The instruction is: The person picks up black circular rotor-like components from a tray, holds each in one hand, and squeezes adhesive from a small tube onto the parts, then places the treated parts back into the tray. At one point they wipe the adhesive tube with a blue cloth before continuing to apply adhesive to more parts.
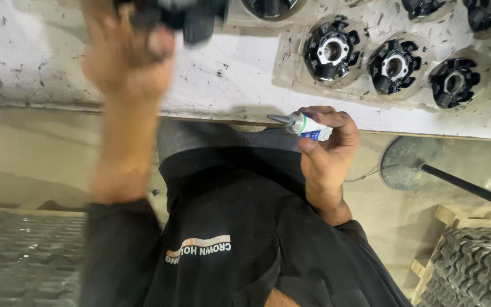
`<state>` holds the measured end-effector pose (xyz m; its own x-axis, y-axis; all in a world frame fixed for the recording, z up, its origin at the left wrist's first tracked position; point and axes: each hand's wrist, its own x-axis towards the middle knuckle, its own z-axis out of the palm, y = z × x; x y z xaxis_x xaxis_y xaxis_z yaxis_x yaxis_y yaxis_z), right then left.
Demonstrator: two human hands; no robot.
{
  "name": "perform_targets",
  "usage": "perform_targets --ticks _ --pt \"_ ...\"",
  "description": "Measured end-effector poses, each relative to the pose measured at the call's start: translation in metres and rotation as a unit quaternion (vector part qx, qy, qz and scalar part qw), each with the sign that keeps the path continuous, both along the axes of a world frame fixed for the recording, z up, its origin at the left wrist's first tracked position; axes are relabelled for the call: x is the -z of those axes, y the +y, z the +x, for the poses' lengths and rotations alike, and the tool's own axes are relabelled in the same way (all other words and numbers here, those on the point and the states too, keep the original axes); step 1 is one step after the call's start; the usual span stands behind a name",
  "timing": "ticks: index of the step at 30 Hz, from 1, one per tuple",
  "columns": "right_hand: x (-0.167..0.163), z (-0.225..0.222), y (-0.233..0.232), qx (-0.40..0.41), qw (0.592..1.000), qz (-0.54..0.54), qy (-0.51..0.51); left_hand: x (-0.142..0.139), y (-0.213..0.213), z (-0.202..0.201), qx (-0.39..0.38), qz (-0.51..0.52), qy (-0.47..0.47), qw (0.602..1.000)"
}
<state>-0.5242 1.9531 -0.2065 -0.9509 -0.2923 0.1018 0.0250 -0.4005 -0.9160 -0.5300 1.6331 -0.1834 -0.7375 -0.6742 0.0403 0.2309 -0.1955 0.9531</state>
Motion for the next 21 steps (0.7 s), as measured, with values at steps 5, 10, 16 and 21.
perform_targets --ticks 5,10,16,21 --pt "-0.018 0.016 0.003 0.016 0.992 0.1 0.08 0.016 0.066 0.033 -0.002 0.061 0.191 0.98" --pt "-0.027 0.02 0.001 0.033 0.962 0.163 0.218 0.015 0.087 0.044 0.042 0.181 0.255 0.949" --pt "-0.027 0.027 -0.008 0.059 0.924 0.236 0.296 0.007 0.098 0.056 0.101 0.039 0.227 0.968" --pt "-0.03 0.032 -0.01 0.066 0.898 0.275 0.337 -0.005 0.113 0.07 0.072 0.007 0.224 0.972"
